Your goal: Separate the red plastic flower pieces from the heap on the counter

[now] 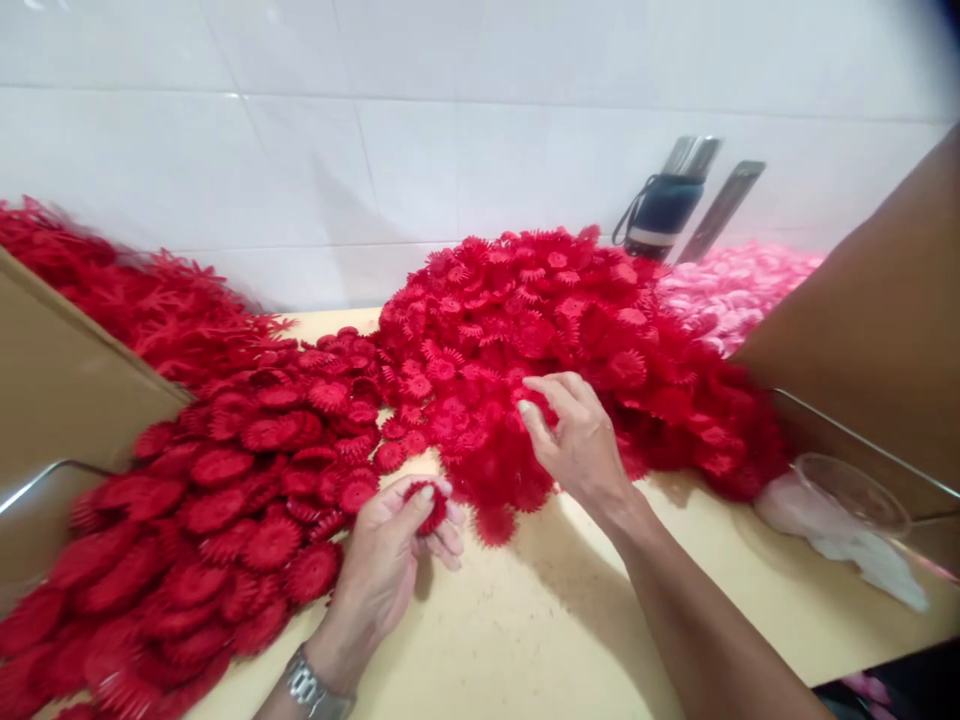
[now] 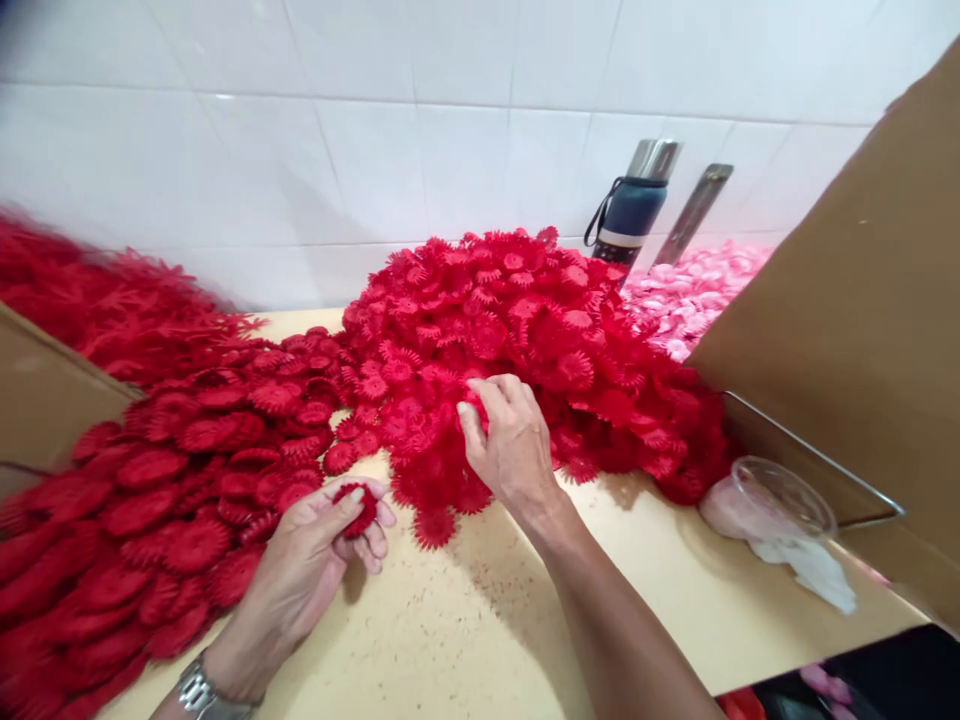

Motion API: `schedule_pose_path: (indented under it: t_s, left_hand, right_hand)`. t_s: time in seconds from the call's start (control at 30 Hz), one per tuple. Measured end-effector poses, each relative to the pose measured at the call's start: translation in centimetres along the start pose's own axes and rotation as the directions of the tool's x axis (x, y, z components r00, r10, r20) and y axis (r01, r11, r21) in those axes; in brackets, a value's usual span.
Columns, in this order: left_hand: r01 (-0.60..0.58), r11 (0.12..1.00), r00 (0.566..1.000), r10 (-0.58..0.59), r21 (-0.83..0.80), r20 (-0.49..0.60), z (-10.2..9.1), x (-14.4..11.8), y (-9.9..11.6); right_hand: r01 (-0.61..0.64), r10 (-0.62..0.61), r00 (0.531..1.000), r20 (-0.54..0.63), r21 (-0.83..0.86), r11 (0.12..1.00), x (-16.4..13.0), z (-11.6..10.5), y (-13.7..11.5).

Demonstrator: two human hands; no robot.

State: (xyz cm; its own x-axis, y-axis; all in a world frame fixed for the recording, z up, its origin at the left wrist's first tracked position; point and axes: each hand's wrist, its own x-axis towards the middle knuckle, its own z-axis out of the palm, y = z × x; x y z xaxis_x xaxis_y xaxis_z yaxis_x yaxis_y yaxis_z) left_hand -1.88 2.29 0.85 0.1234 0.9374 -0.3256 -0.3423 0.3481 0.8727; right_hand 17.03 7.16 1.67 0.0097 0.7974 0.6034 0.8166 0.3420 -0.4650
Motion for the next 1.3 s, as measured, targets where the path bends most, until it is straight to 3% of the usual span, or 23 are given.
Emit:
schedule_pose_path:
  t_s: [0.13,0.3,0.37,0.47,0.6,0.7,0.83,0.93,1.07,1.3]
  left_hand:
    - [0.021,0.999,1.0,-0.021,0.039,0.005,0.0,0.0,-0.3]
    - [0.016,0.997,1.0,-0.017,0.069,0.025,-0.1,-0.1,-0.7]
    - [0.009,0.998,1.0,-0.011,0.067,0.023,-0.1,-0.2,-0.8]
    - [0.017,0.997,1.0,-0.019,0.07,0.015,-0.1,-0.3,-0.9]
    - [0.036,0.997,0.999,-0.037,0.071,0.018,0.0,-0.3,-0.9]
    - [0.047,0.998,0.998,-0.048,0.039,0.032,0.0,-0.3,-0.9]
    - [0.07,0.997,0.996,-0.072,0.031,0.051,0.0,-0.3,-1.0]
    - [0.078,0.995,0.996,-0.081,0.058,0.047,0.0,-0.2,-1.1]
    - [0.087,0.991,0.994,-0.094,0.102,0.057,-0.1,-0.2,-1.2]
    - [0.125,0.984,0.984,-0.139,0.127,0.113,-0.3,-0.3,-0.9]
  right_hand:
    - [-0.057,-0.047,0.96,0.278,0.357,0.932,-0.9,0.2,-2.7]
    - [-0.38,-0.12,0.776,0.619,0.612,0.693,-2.3,0.9,-4.7]
    - [-0.467,-0.112,0.731,0.673,0.614,0.636,-2.6,1.1,-5.0]
    - [-0.516,-0.084,0.709,0.7,0.596,0.615,-2.8,1.4,-5.1]
    - [-0.593,-0.181,0.662,0.727,0.656,0.467,-2.9,1.7,-4.9]
    - [-0.574,-0.187,0.682,0.707,0.676,0.462,-3.0,1.7,-4.8]
    - [-0.472,-0.068,0.758,0.649,0.617,0.629,-2.9,1.3,-5.0]
    - [-0.325,-0.035,0.83,0.557,0.534,0.78,-2.8,1.0,-5.1]
    - [-0.116,-0.106,0.89,0.444,0.444,0.889,-2.9,1.0,-5.0]
    - [0.228,-0.276,0.943,0.184,0.246,0.942,-2.2,1.0,-3.0]
